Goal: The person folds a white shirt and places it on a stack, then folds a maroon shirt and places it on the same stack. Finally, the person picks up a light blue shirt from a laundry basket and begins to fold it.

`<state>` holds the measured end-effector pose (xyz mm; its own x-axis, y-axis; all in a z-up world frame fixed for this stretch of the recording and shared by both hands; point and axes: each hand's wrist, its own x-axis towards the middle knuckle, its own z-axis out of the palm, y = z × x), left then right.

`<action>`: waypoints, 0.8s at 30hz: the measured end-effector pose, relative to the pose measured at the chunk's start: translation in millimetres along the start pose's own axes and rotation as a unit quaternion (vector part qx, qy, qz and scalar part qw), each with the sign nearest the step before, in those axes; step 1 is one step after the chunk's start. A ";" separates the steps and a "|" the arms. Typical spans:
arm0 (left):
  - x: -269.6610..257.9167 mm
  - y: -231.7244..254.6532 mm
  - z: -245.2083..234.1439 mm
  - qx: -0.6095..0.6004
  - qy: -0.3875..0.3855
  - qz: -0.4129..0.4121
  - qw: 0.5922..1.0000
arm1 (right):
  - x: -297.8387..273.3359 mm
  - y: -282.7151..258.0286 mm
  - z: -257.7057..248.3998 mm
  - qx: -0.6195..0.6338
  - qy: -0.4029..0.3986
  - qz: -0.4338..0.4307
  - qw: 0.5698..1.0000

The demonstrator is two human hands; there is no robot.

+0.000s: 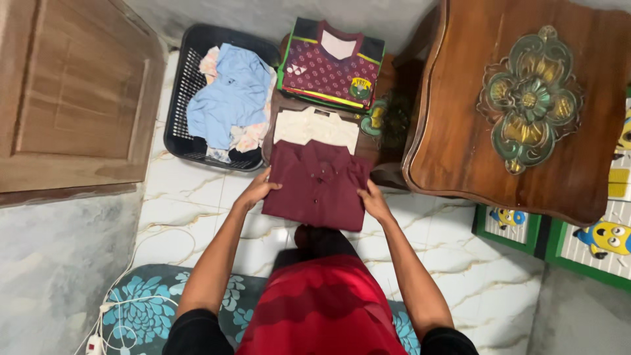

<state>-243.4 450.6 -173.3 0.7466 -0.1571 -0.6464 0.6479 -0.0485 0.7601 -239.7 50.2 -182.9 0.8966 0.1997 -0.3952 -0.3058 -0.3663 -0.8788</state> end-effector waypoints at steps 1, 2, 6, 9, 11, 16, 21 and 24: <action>9.1 -6.8 -0.2 -0.014 -0.004 -0.003 1.000 | 6.0 1.8 -1.0 -0.001 0.008 -0.015 1.000; 20.6 -12.7 -1.5 0.016 -0.004 0.016 1.000 | 13.6 3.4 -1.5 -0.003 0.017 -0.029 0.999; 58.6 -35.3 -13.9 0.068 0.027 0.012 0.997 | 44.1 7.8 9.4 -0.066 0.080 -0.017 0.994; 83.7 -41.7 -22.9 0.091 0.033 -0.016 0.995 | 67.8 13.2 20.4 -0.093 0.125 -0.016 0.988; 96.4 -48.0 -28.8 0.099 0.030 -0.017 0.994 | 86.0 18.8 24.4 -0.117 0.151 -0.079 0.978; 128.6 -53.3 -46.6 0.076 0.013 0.033 0.997 | 106.3 20.6 28.9 -0.092 0.141 -0.015 0.986; 165.9 -52.4 -54.9 0.122 0.023 0.100 0.987 | 132.3 13.6 32.0 -0.065 0.177 -0.020 0.982; 191.1 -67.8 -53.6 0.033 -0.005 0.153 0.988 | 152.8 32.7 39.9 -0.050 0.201 0.049 0.977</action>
<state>-136.6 476.8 -351.9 0.9040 -0.1849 -0.3855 0.3808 -0.0617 0.9226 -125.5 105.1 -282.7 0.9241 -0.2061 -0.3217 -0.3816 -0.4575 -0.8032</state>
